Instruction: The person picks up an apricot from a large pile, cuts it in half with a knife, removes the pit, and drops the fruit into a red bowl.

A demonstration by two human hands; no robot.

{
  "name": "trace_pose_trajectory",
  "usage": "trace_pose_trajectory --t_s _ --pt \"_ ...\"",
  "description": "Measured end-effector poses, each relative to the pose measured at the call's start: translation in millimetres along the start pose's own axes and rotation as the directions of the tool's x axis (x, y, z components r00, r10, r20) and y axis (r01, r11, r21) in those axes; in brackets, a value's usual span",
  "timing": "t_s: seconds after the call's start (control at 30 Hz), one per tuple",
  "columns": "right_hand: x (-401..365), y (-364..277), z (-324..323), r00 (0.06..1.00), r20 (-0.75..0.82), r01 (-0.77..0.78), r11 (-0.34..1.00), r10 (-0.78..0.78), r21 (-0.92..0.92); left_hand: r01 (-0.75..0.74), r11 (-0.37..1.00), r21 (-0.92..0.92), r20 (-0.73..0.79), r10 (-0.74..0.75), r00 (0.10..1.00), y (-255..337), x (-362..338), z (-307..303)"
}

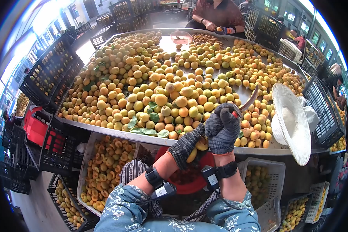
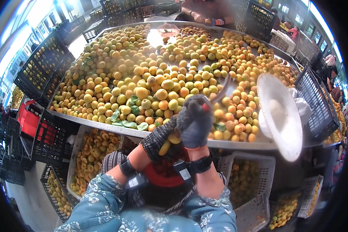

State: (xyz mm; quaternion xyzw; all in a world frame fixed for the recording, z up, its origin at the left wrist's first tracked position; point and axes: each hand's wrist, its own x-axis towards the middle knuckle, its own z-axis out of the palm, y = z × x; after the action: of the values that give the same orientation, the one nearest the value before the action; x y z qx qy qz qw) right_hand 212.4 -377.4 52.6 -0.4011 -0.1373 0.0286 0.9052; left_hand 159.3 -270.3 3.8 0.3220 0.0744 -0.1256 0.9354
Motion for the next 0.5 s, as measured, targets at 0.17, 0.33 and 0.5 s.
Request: trace_pose_trajectory --t_s 0.17,0.33,0.5 --pt "7 8 -13 0.989 0.036 -0.144 0.914 0.141 0.379 0.089 0.968 -0.233 -0.001 -0.092 0.996 -1 4 -1" --pt "11 9 -17 0.974 0.119 -0.227 0.853 0.194 0.469 0.139 0.984 -0.109 0.014 -0.138 0.99 5 -2 3" --pt "11 8 -17 0.966 0.156 -0.255 0.836 0.204 0.486 0.192 0.97 -0.148 0.008 -0.193 0.981 9 -10 5"
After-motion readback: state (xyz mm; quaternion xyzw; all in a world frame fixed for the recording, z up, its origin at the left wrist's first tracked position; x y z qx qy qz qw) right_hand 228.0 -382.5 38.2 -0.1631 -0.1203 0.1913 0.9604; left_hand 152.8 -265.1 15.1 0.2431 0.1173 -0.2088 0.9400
